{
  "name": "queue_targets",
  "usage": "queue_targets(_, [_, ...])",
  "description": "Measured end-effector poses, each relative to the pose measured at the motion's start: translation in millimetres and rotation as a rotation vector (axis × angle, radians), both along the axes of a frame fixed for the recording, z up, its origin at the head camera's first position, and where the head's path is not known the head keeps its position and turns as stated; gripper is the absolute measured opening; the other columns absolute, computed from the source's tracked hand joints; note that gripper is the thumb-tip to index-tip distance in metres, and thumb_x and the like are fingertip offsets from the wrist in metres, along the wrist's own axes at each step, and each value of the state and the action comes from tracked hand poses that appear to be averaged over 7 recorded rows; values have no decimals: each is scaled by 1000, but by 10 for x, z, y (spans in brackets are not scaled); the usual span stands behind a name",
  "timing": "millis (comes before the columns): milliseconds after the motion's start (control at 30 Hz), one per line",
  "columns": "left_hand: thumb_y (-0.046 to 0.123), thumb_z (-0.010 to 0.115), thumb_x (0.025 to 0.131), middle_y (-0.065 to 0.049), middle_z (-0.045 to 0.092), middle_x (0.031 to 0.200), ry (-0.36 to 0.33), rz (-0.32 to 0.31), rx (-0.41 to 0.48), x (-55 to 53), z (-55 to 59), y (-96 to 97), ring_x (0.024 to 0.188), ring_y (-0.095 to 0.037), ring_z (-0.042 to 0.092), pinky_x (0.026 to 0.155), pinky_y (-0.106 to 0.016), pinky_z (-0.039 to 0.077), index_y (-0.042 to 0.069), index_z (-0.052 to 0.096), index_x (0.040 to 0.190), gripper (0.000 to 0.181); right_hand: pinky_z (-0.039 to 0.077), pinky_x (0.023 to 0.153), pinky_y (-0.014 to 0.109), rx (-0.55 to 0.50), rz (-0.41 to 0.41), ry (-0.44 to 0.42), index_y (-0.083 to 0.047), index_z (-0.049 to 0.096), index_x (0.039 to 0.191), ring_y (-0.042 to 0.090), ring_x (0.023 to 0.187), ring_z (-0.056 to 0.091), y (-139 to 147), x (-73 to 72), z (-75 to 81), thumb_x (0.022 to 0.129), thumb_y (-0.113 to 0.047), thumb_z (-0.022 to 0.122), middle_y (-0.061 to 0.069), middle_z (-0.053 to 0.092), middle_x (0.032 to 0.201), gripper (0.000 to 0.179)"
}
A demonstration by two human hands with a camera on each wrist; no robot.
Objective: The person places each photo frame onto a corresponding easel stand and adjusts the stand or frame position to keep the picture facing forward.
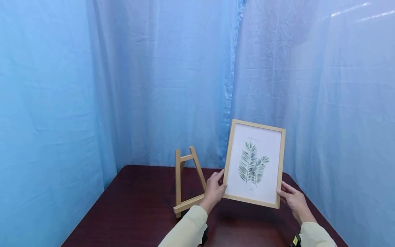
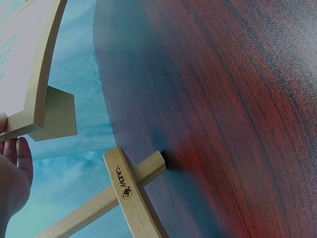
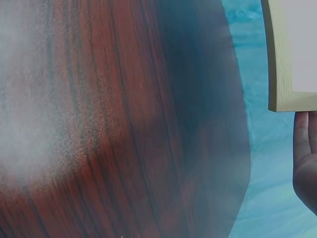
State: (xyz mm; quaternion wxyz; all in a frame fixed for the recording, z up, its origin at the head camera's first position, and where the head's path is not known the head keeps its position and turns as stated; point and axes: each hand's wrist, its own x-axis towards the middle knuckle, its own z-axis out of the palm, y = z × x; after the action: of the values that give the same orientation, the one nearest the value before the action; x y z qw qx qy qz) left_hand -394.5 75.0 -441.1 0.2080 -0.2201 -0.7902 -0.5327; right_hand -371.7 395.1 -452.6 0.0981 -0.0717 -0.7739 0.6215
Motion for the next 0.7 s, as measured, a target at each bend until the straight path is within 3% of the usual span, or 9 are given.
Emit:
queue_targets(233, [-8, 70, 86, -7, 62, 105, 63, 0, 34, 22, -90, 13, 86, -13, 58, 72, -23, 51, 0, 53, 141, 58, 53, 79, 18, 8, -35, 42, -2, 31, 154, -14, 84, 54, -45, -32, -54, 98, -14, 64, 26, 33, 152, 66])
queue_targets(400, [-6, 71, 87, -7, 62, 105, 58, -14, 40, 11, -92, 10, 84, -12, 57, 71, -22, 50, -1, 52, 142, 58, 53, 82, 20, 27, -116, 23, -6, 37, 153, -13, 84, 54, -99, -25, -33, 97, -14, 65, 20, 47, 144, 63])
queue_targets(533, [-4, 71, 88, -6, 61, 107, 38, -33, 45, 22, -81, 0, 86, -11, 57, 73, -22, 51, 1, 51, 143, 59, 53, 81, 21, 27, -165, 15, -7, 41, 151, -10, 86, 55, -126, -16, -9, 96, -14, 67, 4, 59, 125, 61])
queue_targets(700, [-5, 71, 88, -8, 61, 108, 45, -46, 47, 43, -65, -25, 87, -14, 57, 74, -24, 51, -1, 51, 142, 58, 53, 85, 23, 6, -198, 11, -7, 45, 149, -9, 88, 55, -158, -10, 16, 95, -11, 68, -15, 59, 105, 59])
